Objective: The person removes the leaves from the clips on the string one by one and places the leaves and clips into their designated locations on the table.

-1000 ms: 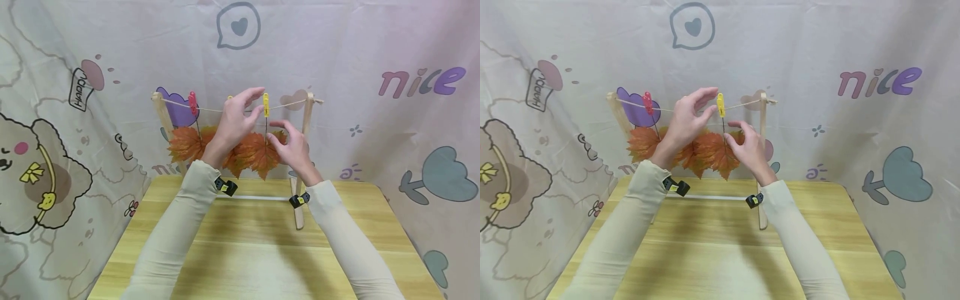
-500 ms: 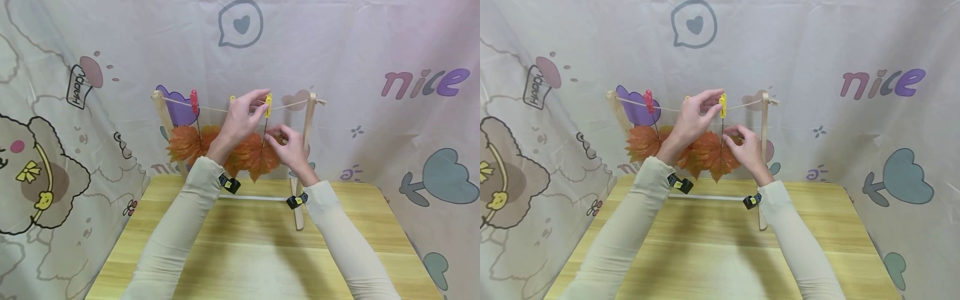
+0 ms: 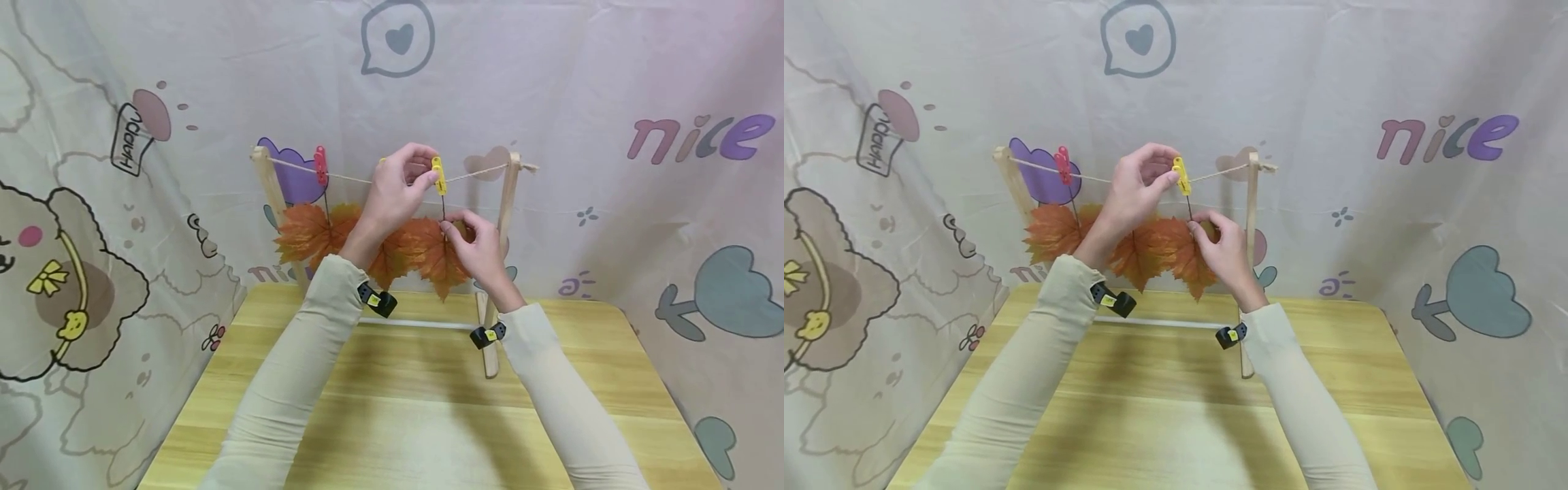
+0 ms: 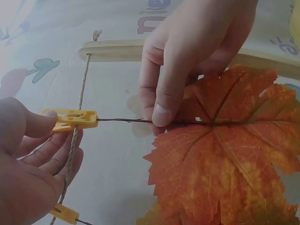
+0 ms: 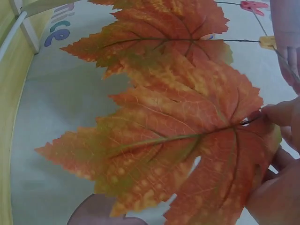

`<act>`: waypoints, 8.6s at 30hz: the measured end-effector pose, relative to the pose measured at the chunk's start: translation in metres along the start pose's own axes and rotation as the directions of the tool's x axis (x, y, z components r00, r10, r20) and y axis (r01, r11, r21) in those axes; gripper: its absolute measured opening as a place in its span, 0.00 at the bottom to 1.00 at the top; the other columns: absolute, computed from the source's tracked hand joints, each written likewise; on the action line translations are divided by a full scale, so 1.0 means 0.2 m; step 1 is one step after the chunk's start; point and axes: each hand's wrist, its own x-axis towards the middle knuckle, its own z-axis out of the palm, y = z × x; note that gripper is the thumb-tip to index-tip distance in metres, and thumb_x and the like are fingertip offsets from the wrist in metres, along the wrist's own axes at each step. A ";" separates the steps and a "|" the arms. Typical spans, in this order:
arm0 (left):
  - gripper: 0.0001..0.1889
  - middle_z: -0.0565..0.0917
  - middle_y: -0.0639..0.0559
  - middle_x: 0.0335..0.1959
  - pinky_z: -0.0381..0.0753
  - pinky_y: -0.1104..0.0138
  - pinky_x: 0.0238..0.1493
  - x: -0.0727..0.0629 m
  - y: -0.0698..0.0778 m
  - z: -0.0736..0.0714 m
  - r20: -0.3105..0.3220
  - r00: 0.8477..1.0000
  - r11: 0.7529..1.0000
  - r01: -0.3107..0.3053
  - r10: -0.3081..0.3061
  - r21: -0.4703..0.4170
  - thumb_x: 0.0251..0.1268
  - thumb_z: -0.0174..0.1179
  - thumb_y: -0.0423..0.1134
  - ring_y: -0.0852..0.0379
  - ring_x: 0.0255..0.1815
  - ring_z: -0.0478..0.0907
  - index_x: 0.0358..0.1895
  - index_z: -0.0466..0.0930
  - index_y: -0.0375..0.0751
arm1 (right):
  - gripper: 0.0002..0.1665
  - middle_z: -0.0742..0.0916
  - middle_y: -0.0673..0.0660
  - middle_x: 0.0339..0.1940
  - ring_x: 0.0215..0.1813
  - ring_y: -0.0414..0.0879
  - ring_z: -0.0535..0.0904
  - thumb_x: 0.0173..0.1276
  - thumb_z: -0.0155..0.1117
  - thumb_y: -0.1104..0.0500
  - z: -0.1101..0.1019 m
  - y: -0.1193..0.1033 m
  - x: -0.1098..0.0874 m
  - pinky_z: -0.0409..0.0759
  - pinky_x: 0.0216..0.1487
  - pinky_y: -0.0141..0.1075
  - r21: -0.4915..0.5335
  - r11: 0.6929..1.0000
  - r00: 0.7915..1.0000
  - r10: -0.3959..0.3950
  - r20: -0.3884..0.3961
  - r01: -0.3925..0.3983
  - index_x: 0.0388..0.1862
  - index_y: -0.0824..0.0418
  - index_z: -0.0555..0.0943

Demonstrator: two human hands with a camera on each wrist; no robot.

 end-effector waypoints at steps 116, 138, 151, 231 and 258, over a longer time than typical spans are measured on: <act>0.16 0.86 0.36 0.52 0.84 0.69 0.50 -0.83 -0.32 0.15 -0.049 0.970 0.895 0.198 -0.236 -0.400 0.69 0.65 0.26 0.52 0.49 0.84 0.58 0.82 0.27 | 0.06 0.88 0.69 0.40 0.33 0.43 0.80 0.70 0.66 0.72 -0.24 -0.02 -0.75 0.77 0.32 0.23 0.072 0.956 0.958 0.286 -0.013 -0.284 0.43 0.76 0.86; 0.13 0.85 0.34 0.49 0.86 0.68 0.44 -1.14 -0.56 0.35 -0.063 0.878 0.789 0.393 -0.475 -0.472 0.68 0.66 0.27 0.56 0.41 0.86 0.54 0.85 0.27 | 0.07 0.89 0.68 0.40 0.37 0.34 0.83 0.72 0.67 0.67 -0.26 0.27 -1.00 0.80 0.36 0.23 0.093 0.902 0.898 0.429 -0.100 -0.421 0.44 0.72 0.87; 0.14 0.85 0.32 0.50 0.85 0.71 0.44 -1.27 -0.70 0.49 -0.037 0.839 0.768 0.479 -0.544 -0.426 0.68 0.66 0.26 0.46 0.45 0.86 0.54 0.83 0.24 | 0.13 0.89 0.65 0.45 0.41 0.33 0.84 0.74 0.67 0.62 -0.39 0.41 -1.14 0.81 0.40 0.23 0.021 0.851 0.845 0.525 -0.101 -0.525 0.49 0.72 0.86; 0.13 0.84 0.54 0.34 0.80 0.67 0.36 -1.46 -0.85 0.94 -0.283 0.829 0.810 0.545 -0.482 0.217 0.52 0.79 0.34 0.59 0.35 0.81 0.41 0.88 0.41 | 0.10 0.90 0.59 0.39 0.42 0.55 0.85 0.69 0.70 0.63 -0.65 0.77 -1.27 0.81 0.42 0.43 -0.494 0.738 0.854 0.519 -0.018 -0.459 0.48 0.64 0.88; 0.19 0.87 0.48 0.44 0.82 0.62 0.47 -1.49 -0.81 0.79 -0.116 0.803 0.810 0.586 -0.585 -0.034 0.56 0.76 0.34 0.50 0.46 0.83 0.52 0.86 0.40 | 0.16 0.82 0.67 0.58 0.60 0.62 0.75 0.74 0.64 0.64 -0.59 0.57 -1.20 0.73 0.58 0.61 -0.375 0.810 0.890 0.437 -0.131 -0.452 0.58 0.67 0.82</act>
